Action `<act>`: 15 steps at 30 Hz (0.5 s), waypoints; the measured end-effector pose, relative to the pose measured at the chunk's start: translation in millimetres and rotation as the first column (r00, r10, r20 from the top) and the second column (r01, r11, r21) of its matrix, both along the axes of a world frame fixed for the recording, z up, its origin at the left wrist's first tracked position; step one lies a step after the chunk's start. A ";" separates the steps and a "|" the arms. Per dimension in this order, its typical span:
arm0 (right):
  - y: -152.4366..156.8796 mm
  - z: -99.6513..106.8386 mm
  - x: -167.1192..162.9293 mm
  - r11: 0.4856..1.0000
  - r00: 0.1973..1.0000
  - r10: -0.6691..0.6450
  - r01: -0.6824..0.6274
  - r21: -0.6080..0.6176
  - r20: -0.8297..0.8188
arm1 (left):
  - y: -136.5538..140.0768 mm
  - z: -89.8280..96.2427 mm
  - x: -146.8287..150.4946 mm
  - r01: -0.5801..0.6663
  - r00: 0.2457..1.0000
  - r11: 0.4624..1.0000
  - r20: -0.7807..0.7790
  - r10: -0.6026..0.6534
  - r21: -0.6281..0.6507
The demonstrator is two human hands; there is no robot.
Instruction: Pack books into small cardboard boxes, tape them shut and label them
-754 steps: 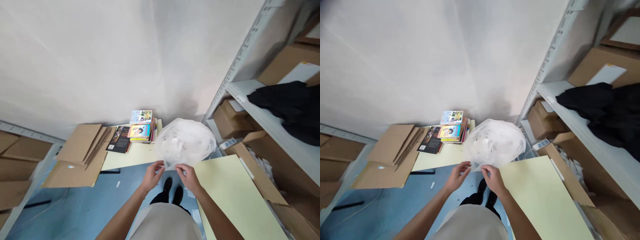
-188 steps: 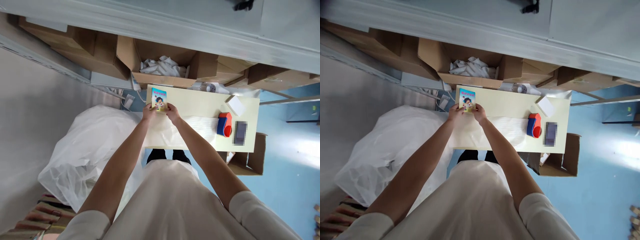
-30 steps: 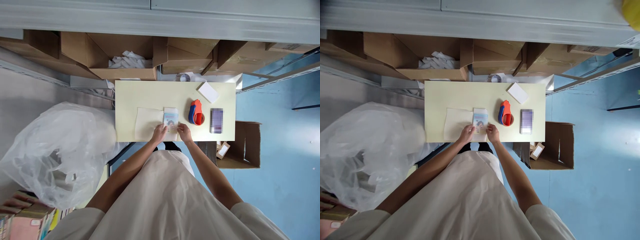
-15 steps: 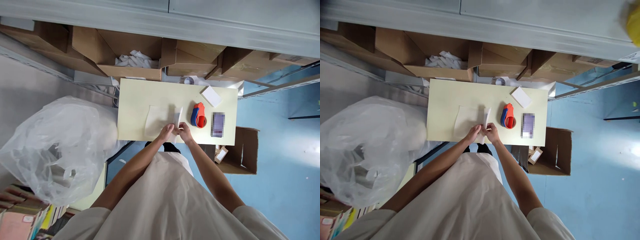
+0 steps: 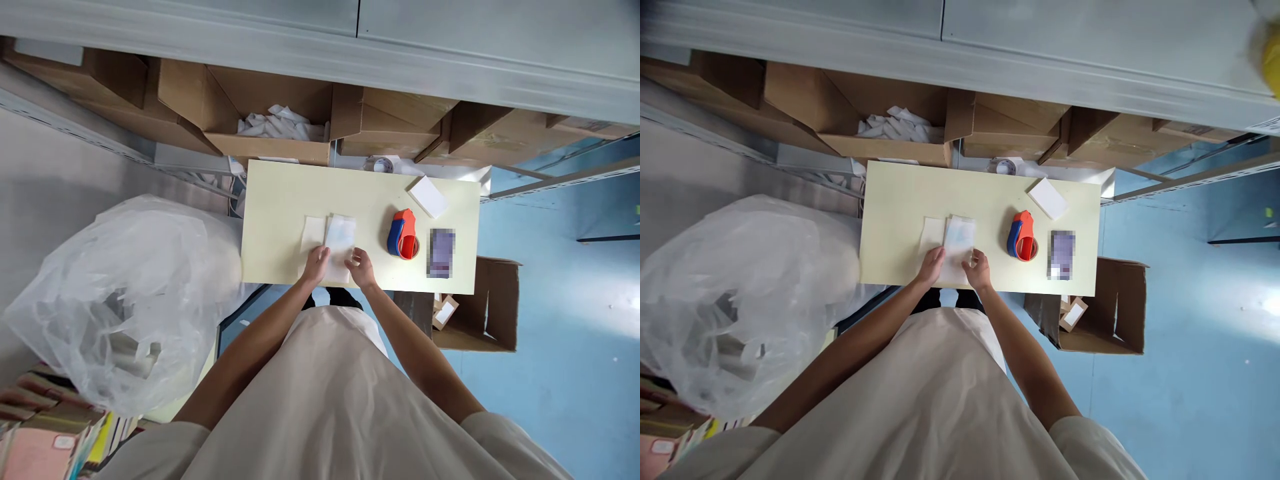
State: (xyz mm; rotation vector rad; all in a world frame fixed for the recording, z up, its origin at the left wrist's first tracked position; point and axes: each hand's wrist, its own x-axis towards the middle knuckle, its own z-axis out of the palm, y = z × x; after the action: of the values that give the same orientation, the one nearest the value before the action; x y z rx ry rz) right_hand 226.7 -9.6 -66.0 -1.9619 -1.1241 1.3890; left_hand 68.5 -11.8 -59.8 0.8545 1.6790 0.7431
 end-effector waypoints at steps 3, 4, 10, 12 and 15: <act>0.7 -4.5 1.2 0.998 0.994 -0.056 0.052 -0.035 -0.097 | -4.4 -1.1 -0.3 0.035 0.999 0.999 -0.042 -0.035 -0.015; 2.0 -4.8 0.9 0.996 0.989 -0.088 0.083 -0.043 -0.117 | -6.7 -1.5 0.0 0.052 0.998 0.998 -0.037 -0.053 -0.023; 12.3 13.0 1.6 0.980 0.938 -0.167 0.125 -0.153 -0.304 | -14.1 -3.6 3.7 0.092 0.994 0.995 0.059 -0.090 -0.044; 14.5 23.1 -2.1 0.990 0.929 -0.099 0.056 -0.129 -0.358 | -11.8 -1.4 2.2 0.088 0.985 0.996 0.147 -0.085 -0.010; 16.7 34.2 -19.9 0.997 0.915 0.005 -0.036 -0.067 -0.403 | -7.2 4.6 -6.6 0.090 0.960 0.994 0.262 -0.101 0.054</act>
State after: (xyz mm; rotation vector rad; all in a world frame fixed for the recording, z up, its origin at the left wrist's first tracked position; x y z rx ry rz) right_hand 206.9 7.1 -31.7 -1.6060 -0.9107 1.7664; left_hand 61.9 -18.9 -55.2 0.8206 1.3801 0.7913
